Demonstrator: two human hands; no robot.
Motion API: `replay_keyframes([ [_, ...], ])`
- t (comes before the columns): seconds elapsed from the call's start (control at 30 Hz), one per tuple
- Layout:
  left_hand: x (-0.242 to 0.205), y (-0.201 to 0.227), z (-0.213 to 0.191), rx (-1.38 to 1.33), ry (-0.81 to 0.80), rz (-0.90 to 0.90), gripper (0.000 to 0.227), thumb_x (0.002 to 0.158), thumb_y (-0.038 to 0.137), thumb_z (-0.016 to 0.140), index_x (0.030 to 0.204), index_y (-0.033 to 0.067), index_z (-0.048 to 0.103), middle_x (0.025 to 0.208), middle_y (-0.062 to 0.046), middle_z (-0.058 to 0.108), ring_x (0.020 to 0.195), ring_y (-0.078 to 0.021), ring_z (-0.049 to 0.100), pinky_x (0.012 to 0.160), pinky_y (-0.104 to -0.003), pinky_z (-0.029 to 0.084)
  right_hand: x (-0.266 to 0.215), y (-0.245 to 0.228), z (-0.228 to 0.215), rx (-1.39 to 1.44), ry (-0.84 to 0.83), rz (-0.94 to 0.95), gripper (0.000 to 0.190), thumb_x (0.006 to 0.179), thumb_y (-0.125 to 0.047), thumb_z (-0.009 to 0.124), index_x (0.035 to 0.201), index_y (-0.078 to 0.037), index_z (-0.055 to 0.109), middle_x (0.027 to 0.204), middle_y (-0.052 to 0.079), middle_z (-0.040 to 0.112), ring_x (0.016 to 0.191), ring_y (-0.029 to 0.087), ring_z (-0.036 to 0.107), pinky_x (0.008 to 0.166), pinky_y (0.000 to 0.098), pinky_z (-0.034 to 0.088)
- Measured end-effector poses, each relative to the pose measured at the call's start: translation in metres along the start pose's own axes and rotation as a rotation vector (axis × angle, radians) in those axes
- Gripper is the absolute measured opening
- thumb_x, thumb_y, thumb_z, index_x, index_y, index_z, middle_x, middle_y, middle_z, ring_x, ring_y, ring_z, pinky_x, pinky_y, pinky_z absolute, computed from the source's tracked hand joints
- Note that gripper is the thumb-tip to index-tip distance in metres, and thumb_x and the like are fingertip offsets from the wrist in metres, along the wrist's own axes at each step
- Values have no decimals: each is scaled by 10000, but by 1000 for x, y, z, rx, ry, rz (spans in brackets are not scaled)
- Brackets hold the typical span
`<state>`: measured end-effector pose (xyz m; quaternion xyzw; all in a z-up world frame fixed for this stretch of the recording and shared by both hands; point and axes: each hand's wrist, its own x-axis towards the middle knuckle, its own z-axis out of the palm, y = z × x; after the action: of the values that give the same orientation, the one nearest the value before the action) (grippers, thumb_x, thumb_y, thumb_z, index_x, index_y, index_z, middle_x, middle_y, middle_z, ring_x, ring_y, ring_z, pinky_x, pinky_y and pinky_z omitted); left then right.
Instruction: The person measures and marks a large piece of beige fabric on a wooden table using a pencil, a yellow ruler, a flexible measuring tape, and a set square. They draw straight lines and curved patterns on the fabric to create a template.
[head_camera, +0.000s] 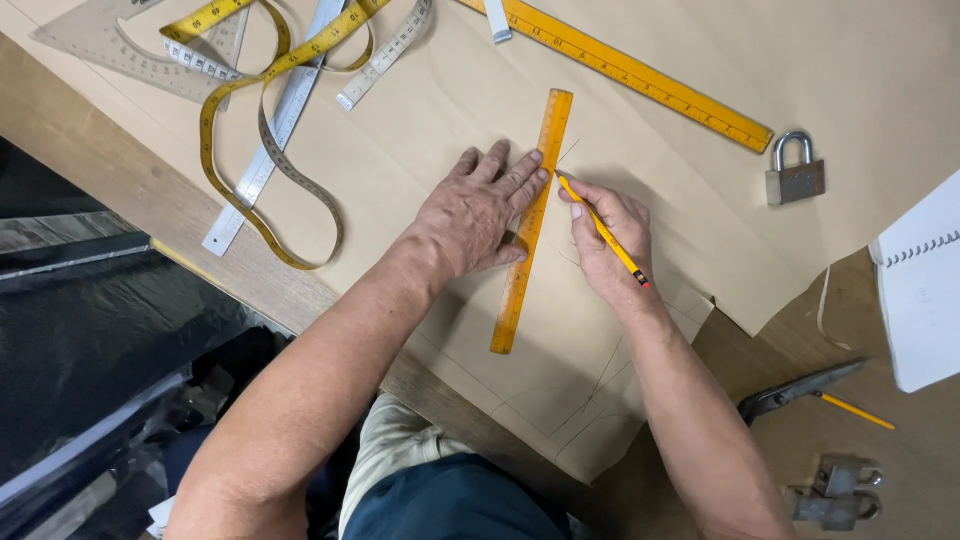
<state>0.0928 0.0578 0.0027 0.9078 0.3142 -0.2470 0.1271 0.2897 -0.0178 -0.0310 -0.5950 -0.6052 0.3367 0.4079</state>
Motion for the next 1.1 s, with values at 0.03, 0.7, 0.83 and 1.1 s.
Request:
replay_keyframes([
  [0.03,0,0,0,-4,2,-3,1041,906,714,569,1656,126,152,1722,-56,172,1550,-361,194,1235,-539,284,-1,0,0,-2,-5,-2,257,979,3,625,1218,-21,718,1078,164,761,1092,353,701,965,443,543],
  [0.7,-8,11,7,-55,23,-32,1031,890,681,619,1649,129,192,1717,-59,203,1553,-362,186,1236,-536,284,-11,15,-2,11,-57,-35,235,990,15,619,1203,11,719,1077,177,762,1101,345,699,997,434,518],
  [0.83,-12,17,7,-68,32,-50,1009,899,663,622,1646,126,207,1714,-56,220,1552,-357,195,1231,-531,288,-13,16,-5,3,-88,-33,245,992,11,606,1215,7,709,1080,179,760,1092,353,697,987,452,513],
  [1.1,-11,20,10,-84,47,-72,1020,883,649,652,1644,130,214,1712,-54,226,1553,-355,200,1234,-544,284,-18,23,-7,-3,-119,-21,263,996,14,597,1235,9,709,1086,177,761,1102,316,694,998,427,507],
])
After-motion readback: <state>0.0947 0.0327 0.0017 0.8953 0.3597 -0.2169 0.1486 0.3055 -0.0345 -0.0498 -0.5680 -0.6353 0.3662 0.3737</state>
